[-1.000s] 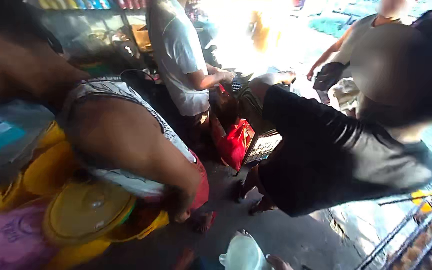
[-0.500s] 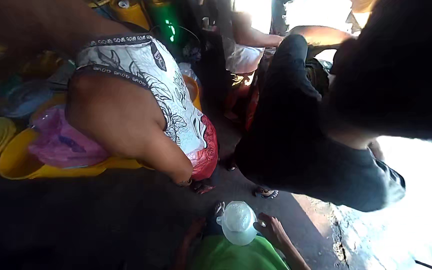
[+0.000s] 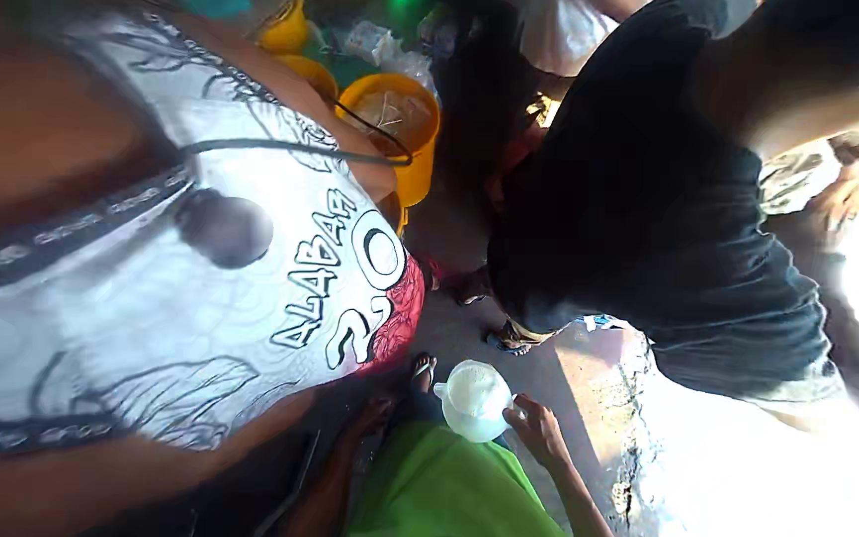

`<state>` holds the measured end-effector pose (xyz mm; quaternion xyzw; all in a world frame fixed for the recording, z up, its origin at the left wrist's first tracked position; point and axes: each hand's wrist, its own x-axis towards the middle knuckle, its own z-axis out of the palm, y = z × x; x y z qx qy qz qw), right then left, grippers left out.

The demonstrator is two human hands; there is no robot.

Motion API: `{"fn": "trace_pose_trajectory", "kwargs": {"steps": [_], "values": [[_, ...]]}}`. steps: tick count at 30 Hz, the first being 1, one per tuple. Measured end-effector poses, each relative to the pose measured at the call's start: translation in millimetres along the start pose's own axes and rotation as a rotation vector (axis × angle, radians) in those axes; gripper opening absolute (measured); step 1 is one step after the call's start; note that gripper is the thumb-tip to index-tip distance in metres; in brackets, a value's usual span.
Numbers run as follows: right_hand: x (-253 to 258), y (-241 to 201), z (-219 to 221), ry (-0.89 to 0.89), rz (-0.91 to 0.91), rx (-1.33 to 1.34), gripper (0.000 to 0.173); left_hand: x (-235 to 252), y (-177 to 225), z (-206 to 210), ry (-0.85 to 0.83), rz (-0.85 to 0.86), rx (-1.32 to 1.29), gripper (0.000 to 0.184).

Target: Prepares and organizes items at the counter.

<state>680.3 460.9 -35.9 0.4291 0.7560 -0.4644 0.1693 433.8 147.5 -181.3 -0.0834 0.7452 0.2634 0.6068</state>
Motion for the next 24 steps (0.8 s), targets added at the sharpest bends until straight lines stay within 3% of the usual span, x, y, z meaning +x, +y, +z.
{"fn": "trace_pose_trajectory", "kwargs": {"steps": [10,16,20,24], "values": [[70,-27,-24,-0.138,-0.059,-0.087,0.048,-39,25,35,0.171,0.05,-0.219,0.049],[103,-66,-33,-0.118,-0.131,0.024,0.046,-24,19,47,0.168,-0.008,-0.356,0.052],[134,-102,-37,-0.12,-0.122,0.1,0.049,-17,37,36,0.185,-0.008,-0.297,0.046],[170,-139,-43,-0.105,-0.125,0.109,0.044,12,90,0,0.212,0.099,-0.095,0.045]]}}
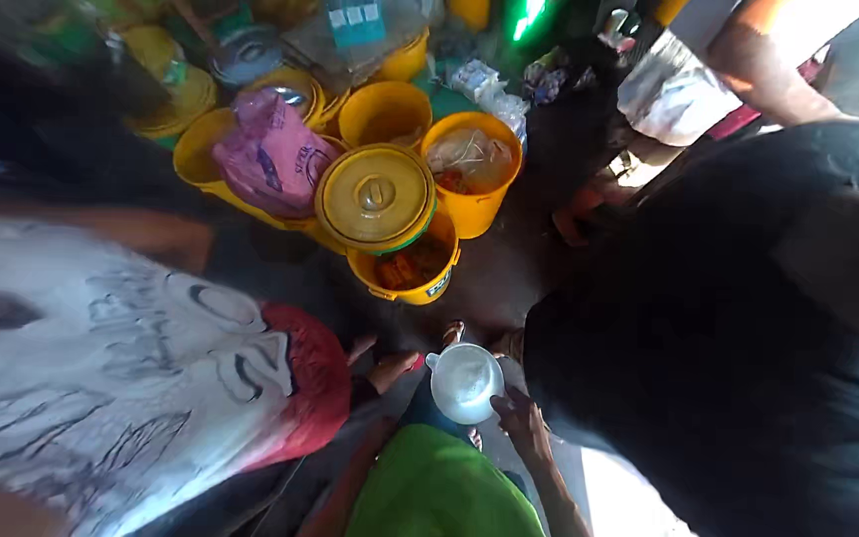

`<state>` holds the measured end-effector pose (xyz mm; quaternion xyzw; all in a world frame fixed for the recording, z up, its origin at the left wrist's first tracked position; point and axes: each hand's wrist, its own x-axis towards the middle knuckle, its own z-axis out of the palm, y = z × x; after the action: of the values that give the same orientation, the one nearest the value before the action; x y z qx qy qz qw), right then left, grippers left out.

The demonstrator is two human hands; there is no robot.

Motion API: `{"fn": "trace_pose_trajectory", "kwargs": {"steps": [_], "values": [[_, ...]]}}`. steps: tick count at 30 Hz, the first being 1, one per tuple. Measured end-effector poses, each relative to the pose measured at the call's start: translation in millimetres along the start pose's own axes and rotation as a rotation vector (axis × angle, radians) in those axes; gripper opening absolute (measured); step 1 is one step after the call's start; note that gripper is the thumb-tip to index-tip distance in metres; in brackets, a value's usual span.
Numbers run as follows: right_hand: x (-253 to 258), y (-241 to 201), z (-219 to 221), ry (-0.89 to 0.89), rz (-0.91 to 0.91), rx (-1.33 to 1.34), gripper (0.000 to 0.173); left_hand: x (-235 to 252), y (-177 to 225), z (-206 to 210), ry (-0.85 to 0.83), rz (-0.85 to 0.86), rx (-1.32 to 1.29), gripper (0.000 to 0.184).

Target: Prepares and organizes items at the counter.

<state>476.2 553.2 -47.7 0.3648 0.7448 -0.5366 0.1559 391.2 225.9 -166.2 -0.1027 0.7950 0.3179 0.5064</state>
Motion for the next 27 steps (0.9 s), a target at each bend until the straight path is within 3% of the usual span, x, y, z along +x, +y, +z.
{"fn": "trace_pose_trajectory", "kwargs": {"steps": [3,6,10,13,16,21,25,27], "values": [[28,-39,-6,0.057,0.075,0.095,0.046,58,67,-31,-0.083,-0.032,0.169,0.046],[57,-79,-6,0.184,0.152,0.226,0.037,152,135,-75,-0.159,0.051,0.323,0.044],[114,-148,-13,0.324,0.241,0.476,0.032,229,311,-162,-0.167,-0.012,0.225,0.047],[163,-182,-37,0.416,0.254,0.542,0.027,267,449,-212,-0.055,0.187,-0.002,0.044],[198,-205,-68,0.539,0.216,0.598,0.027,304,553,-239,-0.047,0.315,-0.077,0.044],[238,-231,-129,0.698,0.207,0.623,0.031,352,674,-218,-0.082,0.335,0.061,0.045],[247,-239,-185,0.78,0.218,0.641,0.028,356,744,-130,-0.256,0.403,0.155,0.042],[250,-236,-199,0.805,0.222,0.651,0.028,352,757,-80,-0.367,0.42,0.234,0.043]]}}
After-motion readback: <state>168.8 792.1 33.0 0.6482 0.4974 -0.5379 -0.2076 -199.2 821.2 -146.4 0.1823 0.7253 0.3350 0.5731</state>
